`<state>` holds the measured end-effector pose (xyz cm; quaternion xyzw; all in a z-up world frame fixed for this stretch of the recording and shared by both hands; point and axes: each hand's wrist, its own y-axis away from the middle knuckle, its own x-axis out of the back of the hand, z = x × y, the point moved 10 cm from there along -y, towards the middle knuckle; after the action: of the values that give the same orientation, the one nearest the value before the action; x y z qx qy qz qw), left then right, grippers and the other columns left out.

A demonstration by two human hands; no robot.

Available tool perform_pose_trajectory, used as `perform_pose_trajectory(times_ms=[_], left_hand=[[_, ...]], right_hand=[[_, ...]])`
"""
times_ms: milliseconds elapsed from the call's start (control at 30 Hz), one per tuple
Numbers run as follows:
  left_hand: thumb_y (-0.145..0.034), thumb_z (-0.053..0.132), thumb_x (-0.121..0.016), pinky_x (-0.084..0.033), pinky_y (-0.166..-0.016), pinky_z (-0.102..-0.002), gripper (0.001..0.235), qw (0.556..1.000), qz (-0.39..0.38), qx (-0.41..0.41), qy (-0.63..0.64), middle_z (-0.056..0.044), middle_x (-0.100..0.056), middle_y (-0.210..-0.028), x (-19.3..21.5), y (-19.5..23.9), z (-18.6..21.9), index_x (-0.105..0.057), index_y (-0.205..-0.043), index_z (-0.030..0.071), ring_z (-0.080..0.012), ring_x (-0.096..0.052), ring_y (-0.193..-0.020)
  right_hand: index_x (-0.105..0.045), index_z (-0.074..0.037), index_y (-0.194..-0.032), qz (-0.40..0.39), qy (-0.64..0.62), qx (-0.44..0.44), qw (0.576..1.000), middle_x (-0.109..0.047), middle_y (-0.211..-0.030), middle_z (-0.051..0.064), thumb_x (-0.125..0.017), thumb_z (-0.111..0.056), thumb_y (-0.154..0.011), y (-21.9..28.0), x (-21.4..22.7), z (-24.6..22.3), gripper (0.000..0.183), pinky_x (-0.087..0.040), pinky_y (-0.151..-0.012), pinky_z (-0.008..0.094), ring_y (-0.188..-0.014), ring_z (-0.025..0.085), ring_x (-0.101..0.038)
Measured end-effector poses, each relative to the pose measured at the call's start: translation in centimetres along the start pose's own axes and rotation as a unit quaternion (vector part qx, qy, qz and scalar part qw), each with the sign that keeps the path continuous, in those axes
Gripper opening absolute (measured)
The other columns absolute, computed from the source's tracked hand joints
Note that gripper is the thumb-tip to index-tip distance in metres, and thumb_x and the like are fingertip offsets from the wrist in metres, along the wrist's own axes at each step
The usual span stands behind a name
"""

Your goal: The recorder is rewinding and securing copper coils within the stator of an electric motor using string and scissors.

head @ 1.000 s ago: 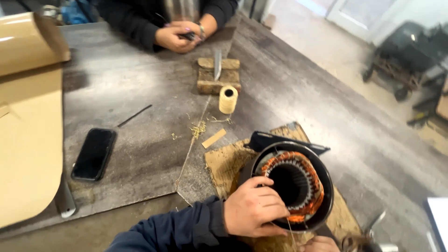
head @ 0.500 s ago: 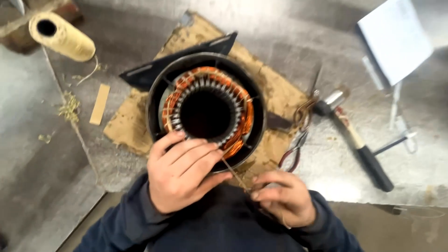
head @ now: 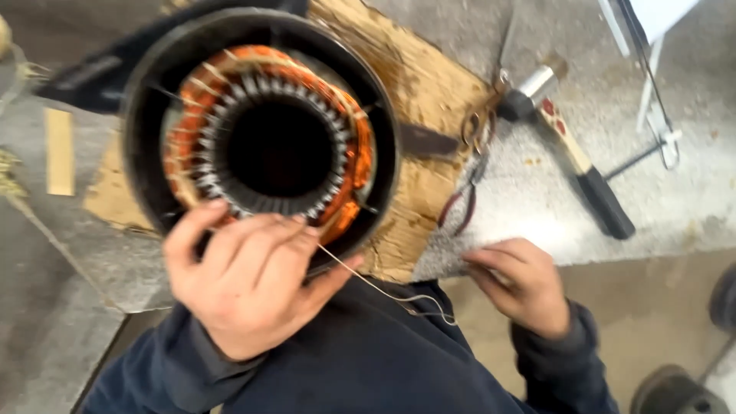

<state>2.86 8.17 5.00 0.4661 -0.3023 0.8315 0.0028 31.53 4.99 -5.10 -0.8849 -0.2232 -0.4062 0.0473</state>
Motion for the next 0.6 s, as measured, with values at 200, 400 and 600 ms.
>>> perform_pose_trajectory(times_ms=[200, 400, 600], left_hand=[[-0.082, 0.046, -0.086, -0.04, -0.102, -0.045, 0.039, 1.0, -0.006, -0.005, -0.028, -0.001, -0.072, -0.09, 0.3, -0.7, 0.1, -0.072, -0.087, 0.01, -0.0175, -0.068, -0.089], [-0.084, 0.039, -0.088, -0.04, -0.103, -0.044, 0.033, 1.0, 0.005, 0.002, -0.024, -0.001, -0.073, -0.093, 0.1, -0.1, 0.2, -0.072, -0.089, 0.01, -0.0176, -0.068, -0.091], [-0.087, 0.041, -0.086, -0.044, -0.101, -0.045, 0.036, 1.0, 0.023, 0.008, -0.018, -0.002, -0.068, -0.089, 0.5, -0.8, 0.7, -0.068, -0.088, 0.01, -0.0216, -0.066, -0.088]], right_hand=[[-0.073, -0.013, -0.116, -0.021, 0.094, 0.254, 0.962, -0.069, -0.108, 0.005, -0.077, -0.011, -0.081, -5.1, -2.8, -6.6, 0.035, -0.049, -0.074, 0.036, -0.087, 0.023, -0.064], [-0.072, -0.017, -0.127, -0.118, 0.089, 0.378, 0.914, -0.066, -0.112, 0.001, -0.069, -0.017, -0.086, -4.5, -5.9, -8.5, 0.041, -0.046, -0.077, 0.035, -0.086, 0.02, -0.06], [-0.069, -0.011, -0.124, -0.105, 0.109, 0.461, 0.875, -0.066, -0.11, 0.004, -0.063, -0.021, -0.087, -3.2, -6.1, -10.2, 0.038, -0.045, -0.077, 0.035, -0.087, 0.02, -0.059]])
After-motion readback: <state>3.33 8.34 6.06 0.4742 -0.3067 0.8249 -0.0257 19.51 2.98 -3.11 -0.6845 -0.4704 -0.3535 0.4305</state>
